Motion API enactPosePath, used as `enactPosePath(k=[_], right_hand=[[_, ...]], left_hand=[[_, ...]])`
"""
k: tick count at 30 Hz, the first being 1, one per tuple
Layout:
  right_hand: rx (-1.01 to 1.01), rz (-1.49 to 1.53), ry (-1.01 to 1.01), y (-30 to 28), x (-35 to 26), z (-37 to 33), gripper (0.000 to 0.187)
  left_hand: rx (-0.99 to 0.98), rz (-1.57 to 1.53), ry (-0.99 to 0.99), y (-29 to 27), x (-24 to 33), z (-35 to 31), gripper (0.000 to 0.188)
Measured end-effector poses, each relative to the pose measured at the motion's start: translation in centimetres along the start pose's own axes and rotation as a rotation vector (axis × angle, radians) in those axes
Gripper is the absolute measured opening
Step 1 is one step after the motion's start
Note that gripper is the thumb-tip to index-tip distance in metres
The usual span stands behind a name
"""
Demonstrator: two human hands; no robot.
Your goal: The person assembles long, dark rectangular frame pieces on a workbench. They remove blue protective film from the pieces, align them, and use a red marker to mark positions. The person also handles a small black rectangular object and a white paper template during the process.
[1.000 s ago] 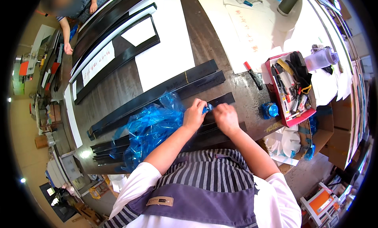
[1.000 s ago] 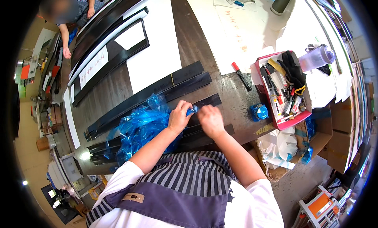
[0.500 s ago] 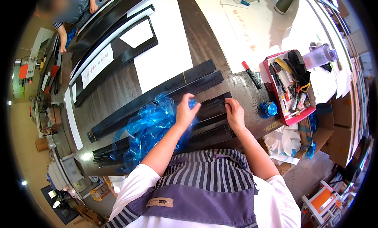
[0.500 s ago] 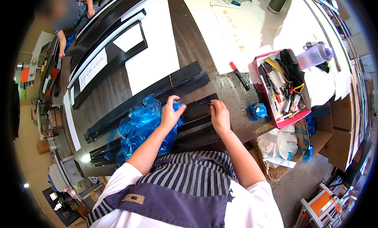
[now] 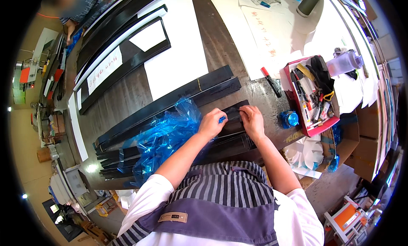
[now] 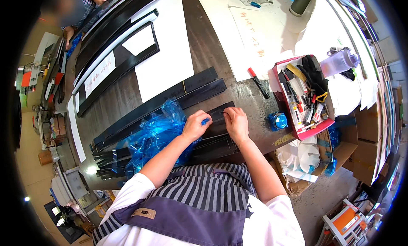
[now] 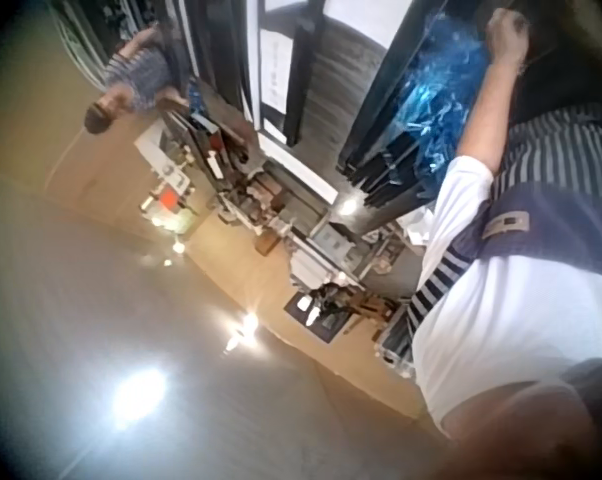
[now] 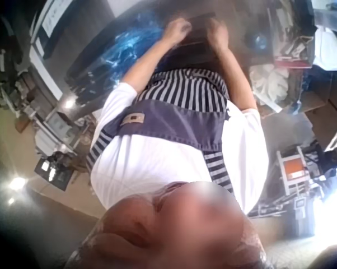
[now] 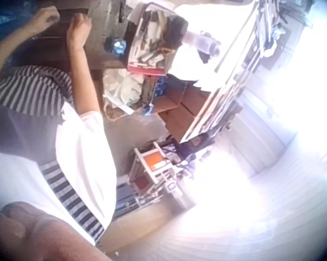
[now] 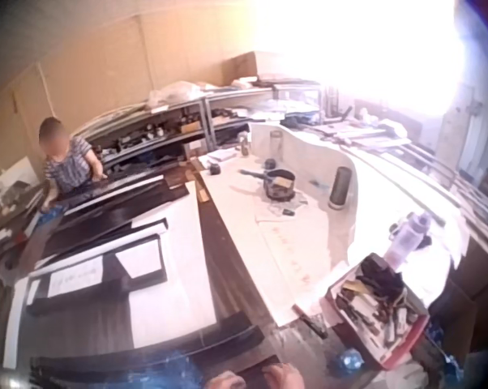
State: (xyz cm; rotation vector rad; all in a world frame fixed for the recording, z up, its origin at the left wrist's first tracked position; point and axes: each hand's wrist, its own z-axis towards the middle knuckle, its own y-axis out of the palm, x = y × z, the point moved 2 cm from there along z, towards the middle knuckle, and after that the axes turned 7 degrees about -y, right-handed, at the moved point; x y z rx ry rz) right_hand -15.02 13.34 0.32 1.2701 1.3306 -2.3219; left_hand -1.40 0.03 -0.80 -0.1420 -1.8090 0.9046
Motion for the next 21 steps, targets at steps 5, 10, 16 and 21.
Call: enactPosePath(k=[5, 10, 16, 21], right_hand=[[-0.166, -0.379, -0.296, 1.0, -0.8, -0.8, 0.003], [-0.053, -0.480, -0.113, 0.4, -1.1, -0.3, 0.005], [-0.131, -0.096, -0.257, 0.6, -1.1, -1.1, 0.010], [-0.017, 0.176, 0.219, 0.4, 0.9, -1.0, 0.012]], left_hand=[[0.095, 0.050, -0.011, 0.5, 0.2, -0.2, 0.020], [0.117, 0.151, -0.036, 0.6, 0.6, -0.4, 0.024], [0.147, 0.286, 0.095, -0.4, 2.0, 0.1, 0.021], [0.272, -0.101, -0.022, -0.8, -0.9, 0.6, 0.013]])
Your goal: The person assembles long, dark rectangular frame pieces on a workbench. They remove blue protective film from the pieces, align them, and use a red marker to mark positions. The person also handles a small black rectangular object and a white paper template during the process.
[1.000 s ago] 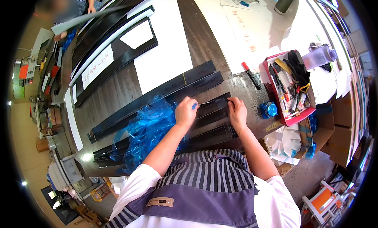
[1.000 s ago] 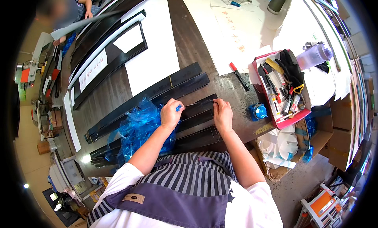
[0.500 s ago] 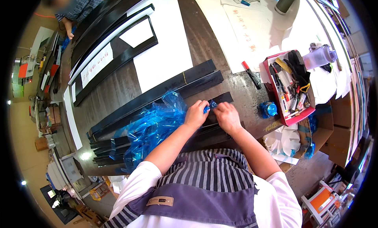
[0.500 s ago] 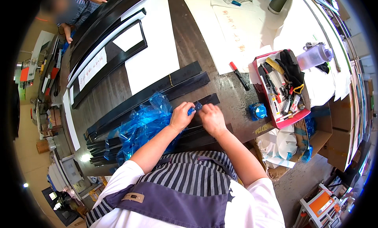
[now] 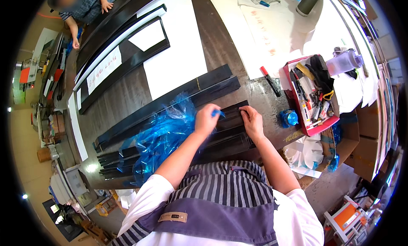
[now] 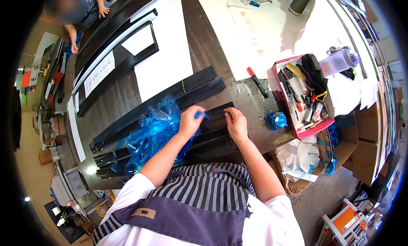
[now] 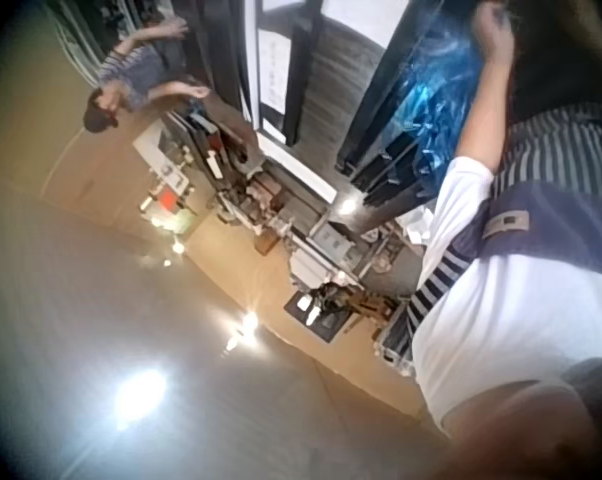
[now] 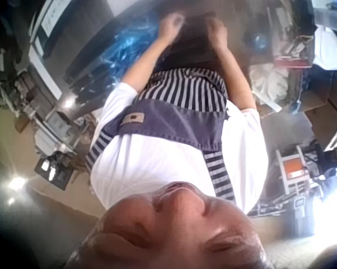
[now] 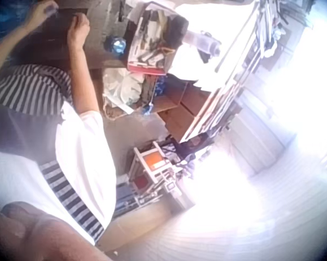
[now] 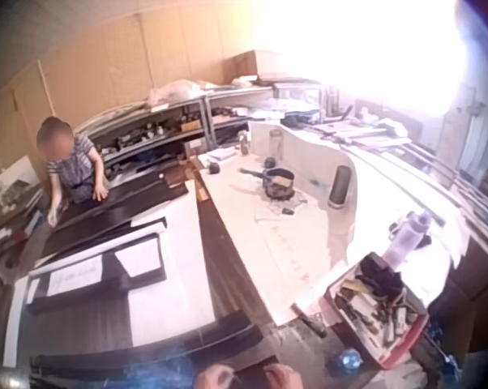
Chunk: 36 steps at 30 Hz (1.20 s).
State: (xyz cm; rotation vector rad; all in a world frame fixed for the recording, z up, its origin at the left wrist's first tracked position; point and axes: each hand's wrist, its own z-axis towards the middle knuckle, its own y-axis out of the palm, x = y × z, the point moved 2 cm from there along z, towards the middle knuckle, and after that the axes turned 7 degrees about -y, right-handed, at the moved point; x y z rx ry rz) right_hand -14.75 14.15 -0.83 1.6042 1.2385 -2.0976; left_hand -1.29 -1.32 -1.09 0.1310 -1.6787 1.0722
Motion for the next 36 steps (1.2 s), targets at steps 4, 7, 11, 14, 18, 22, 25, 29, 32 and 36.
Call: enactPosePath(k=[4, 7, 11, 14, 18, 22, 25, 29, 32, 36], right_hand=[[-0.008, 0.028, 0.089, -0.1, 0.6, 0.2, 0.014], [-0.006, 0.012, 0.085, 0.1, 0.6, 0.3, 0.014], [0.021, 0.110, 0.106, 0.8, 2.1, 0.3, 0.014], [0.044, 0.326, 0.208, 0.7, 0.9, 0.5, 0.013], [0.062, 0.392, 0.245, 1.0, 1.3, 0.7, 0.013], [0.049, 0.317, 0.231, 0.7, 0.2, 0.8, 0.013], [-0.016, 0.124, 0.175, 0.9, 0.7, 0.8, 0.013], [-0.075, -0.066, 0.053, 1.0, 0.3, 1.3, 0.012], [-0.151, -0.253, -0.040, 0.3, -1.7, 1.6, 0.008], [-0.059, -0.624, -0.414, 0.6, -2.3, 1.0, 0.005]], left_hand=[[0.120, -0.020, -0.238, -1.2, -0.4, 0.2, 0.027], [-0.087, 0.340, -0.075, -1.1, 1.2, -0.1, 0.026], [0.006, 0.246, -0.083, -1.1, 1.3, 0.3, 0.016], [0.023, 0.149, -0.048, -1.2, 0.2, 0.1, 0.013], [0.047, 0.093, -0.011, -1.3, 0.1, 0.0, 0.014], [0.053, 0.055, -0.047, -1.6, 0.3, -0.1, 0.013], [-0.066, 0.016, -0.062, -1.7, 0.8, 0.0, 0.012], [-0.344, 0.157, -0.010, -0.7, 1.0, -0.7, 0.022], [-0.278, 0.151, -0.032, -0.4, 0.8, -0.9, 0.021], [-0.206, 0.247, -0.015, 0.1, 1.2, -1.2, 0.021]])
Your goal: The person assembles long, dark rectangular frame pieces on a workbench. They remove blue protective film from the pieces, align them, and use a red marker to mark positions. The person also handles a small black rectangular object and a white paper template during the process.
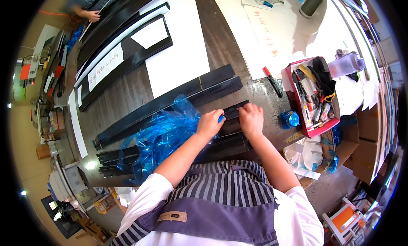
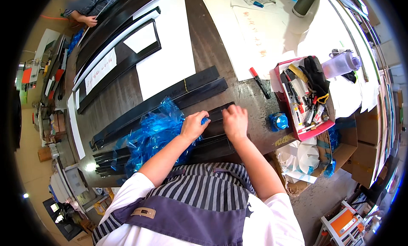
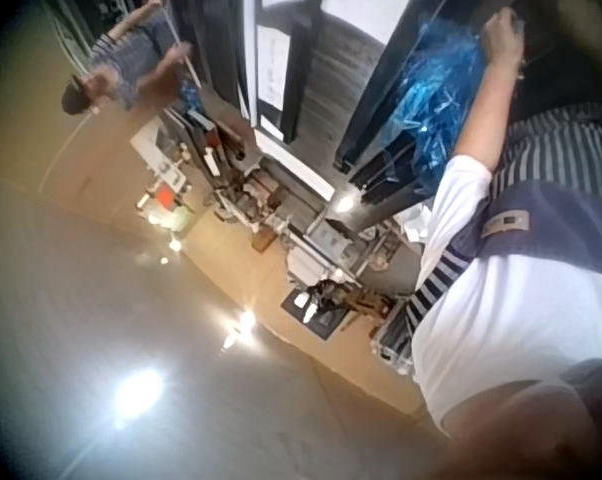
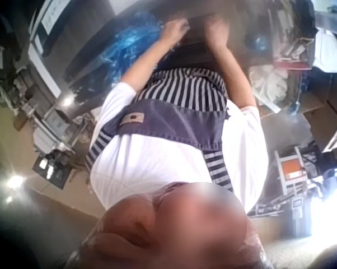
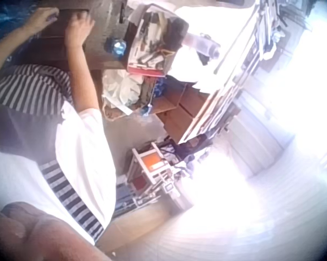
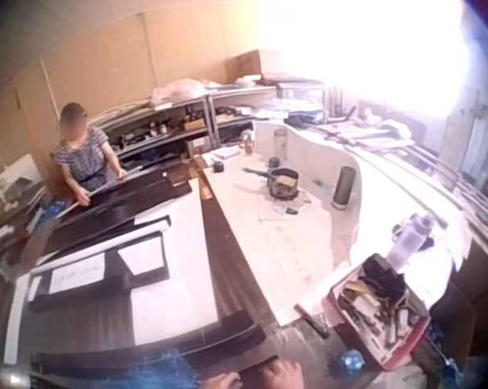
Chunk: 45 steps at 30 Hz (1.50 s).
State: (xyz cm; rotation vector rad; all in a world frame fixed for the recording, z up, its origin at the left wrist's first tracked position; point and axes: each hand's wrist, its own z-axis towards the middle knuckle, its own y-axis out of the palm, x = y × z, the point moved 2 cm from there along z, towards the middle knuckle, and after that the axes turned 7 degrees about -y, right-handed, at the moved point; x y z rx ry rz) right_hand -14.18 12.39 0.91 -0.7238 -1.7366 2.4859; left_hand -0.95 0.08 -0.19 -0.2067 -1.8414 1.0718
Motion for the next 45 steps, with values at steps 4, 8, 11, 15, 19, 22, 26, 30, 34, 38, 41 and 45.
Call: enactPosePath(k=[4, 8, 11, 15, 19, 22, 26, 30, 34, 38, 41, 45], right_hand=[[-0.048, 0.123, -0.176, 0.4, -1.8, -0.8, 0.002], [0.005, 0.074, -0.100, 0.5, -1.2, -0.9, 0.002], [-0.118, 0.218, -0.213, 0.7, -1.6, -1.9, 0.004], [0.098, -0.053, 0.104, -2.2, 1.0, -0.1, 0.013], [0.139, 0.255, -0.156, -4.0, -0.7, 0.0, 0.031], [-0.220, 0.442, -0.301, -2.4, -3.5, -0.8, 0.035], [-0.442, 0.319, -0.313, 0.7, -2.0, -1.6, 0.041], [-0.490, 0.288, -0.335, 0.9, -1.8, -1.7, 0.043], [-0.484, 0.266, -0.366, 1.3, -1.8, -2.0, 0.042], [-0.491, 0.228, -0.371, 1.2, -1.6, -2.2, 0.043], [-0.466, 0.221, -0.398, 1.4, -2.0, -2.3, 0.044], [-0.424, 0.154, -0.320, 1.3, -3.6, -2.1, 0.033]], left_hand=[[0.035, 0.008, 0.020, 0.4, -0.3, -0.2, 0.023], [0.122, -0.014, 0.023, 0.2, 0.3, -0.6, 0.024], [0.040, 0.032, 0.048, -0.2, 1.0, -0.3, 0.024], [0.220, -0.146, 0.074, 0.3, -1.3, -0.4, 0.022], [0.458, -0.201, -0.092, -0.9, -1.7, -0.8, 0.020], [0.433, -0.186, -0.078, -0.7, -1.6, -0.8, 0.022], [0.423, -0.129, -0.063, -1.2, -1.2, -1.3, 0.021], [0.469, -0.093, -0.105, -2.8, -3.1, -3.5, 0.020], [0.613, 0.004, -0.261, -6.2, -6.6, -7.8, 0.023], [0.859, 0.176, -0.431, -16.9, -12.5, -14.3, 0.012], [1.373, 0.050, -0.807, -30.9, -22.7, -26.2, 0.018], [1.584, -1.109, -0.607, -46.6, -26.8, -40.9, 0.035]])
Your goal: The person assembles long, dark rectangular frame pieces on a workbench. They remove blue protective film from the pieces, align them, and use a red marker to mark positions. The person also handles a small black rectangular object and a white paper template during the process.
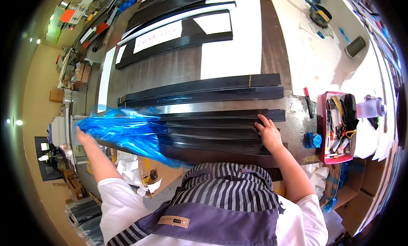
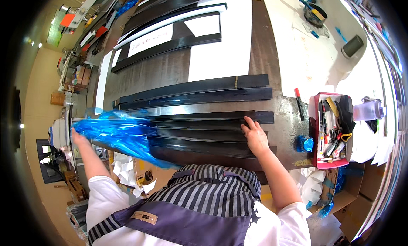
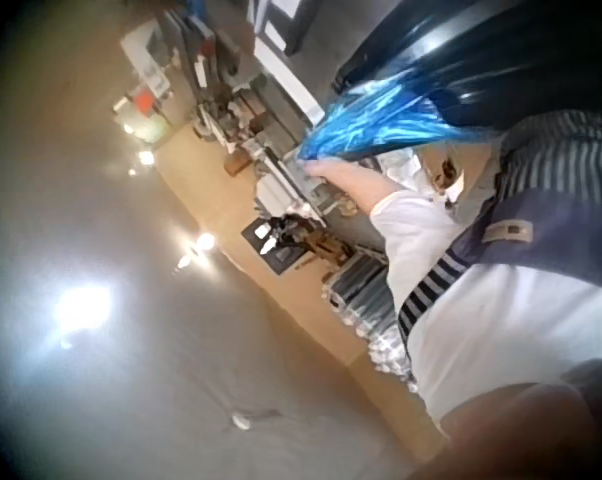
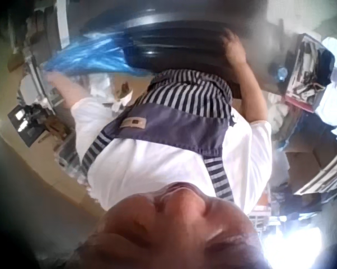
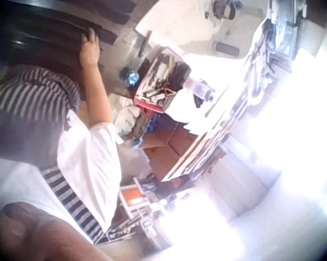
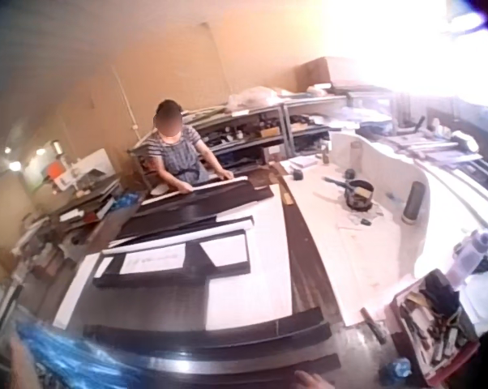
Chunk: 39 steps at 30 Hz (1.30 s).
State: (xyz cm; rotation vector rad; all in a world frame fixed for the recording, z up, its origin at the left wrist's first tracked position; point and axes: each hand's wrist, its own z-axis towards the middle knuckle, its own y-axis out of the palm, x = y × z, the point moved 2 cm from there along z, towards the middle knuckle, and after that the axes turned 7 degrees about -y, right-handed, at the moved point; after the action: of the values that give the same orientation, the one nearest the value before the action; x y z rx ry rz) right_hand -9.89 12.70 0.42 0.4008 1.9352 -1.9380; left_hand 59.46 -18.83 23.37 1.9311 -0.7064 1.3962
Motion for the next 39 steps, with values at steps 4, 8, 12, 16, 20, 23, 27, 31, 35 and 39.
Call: enactPosePath(k=[4, 8, 12, 16, 20, 23, 27, 31, 35, 39], right_hand=[[0.032, -0.242, 0.111, 0.3, -6.3, 3.2, 0.018], [0.015, 0.047, -0.120, 3.3, -14.3, 8.5, 0.039], [-0.099, -0.094, -0.113, 7.2, -16.5, 12.0, 0.056], [-0.113, -0.115, -0.077, 7.4, -16.5, 11.8, 0.052], [-0.160, -0.115, 0.009, 7.3, -17.4, 11.6, 0.057], [-0.146, -0.140, 0.067, 7.2, -16.6, 10.8, 0.058], [-0.118, -0.075, 0.022, 8.5, -17.4, 12.6, 0.059], [-0.083, -0.195, 0.059, 8.0, -17.9, 11.4, 0.059], [-0.046, -0.191, 0.116, 8.6, -18.9, 11.8, 0.062], [-0.043, -0.167, 0.113, 8.4, -19.4, 11.4, 0.064]], left_hand=[[-0.635, -0.132, 0.077, 5.0, 2.9, -4.7, 0.024], [-1.306, -0.080, -0.689, 11.3, -4.0, -15.2, 0.025], [-2.368, 1.180, -0.653, 7.4, -9.9, -21.3, 0.039], [-1.942, 2.462, -0.426, -6.6, -13.3, -4.5, 0.074], [-0.730, 1.506, -0.602, -17.1, -4.9, 14.2, 0.063], [0.099, 0.637, -0.289, -22.4, 4.2, 18.2, 0.068], [0.434, 0.316, 0.177, -52.8, 21.7, 23.6, 0.059], [0.764, 0.472, 0.056, -59.1, 20.2, 19.0, 0.057], [0.821, 0.555, -0.191, -64.8, 15.3, 15.5, 0.054], [0.807, 0.585, -0.301, -66.3, 13.6, 13.8, 0.051]])
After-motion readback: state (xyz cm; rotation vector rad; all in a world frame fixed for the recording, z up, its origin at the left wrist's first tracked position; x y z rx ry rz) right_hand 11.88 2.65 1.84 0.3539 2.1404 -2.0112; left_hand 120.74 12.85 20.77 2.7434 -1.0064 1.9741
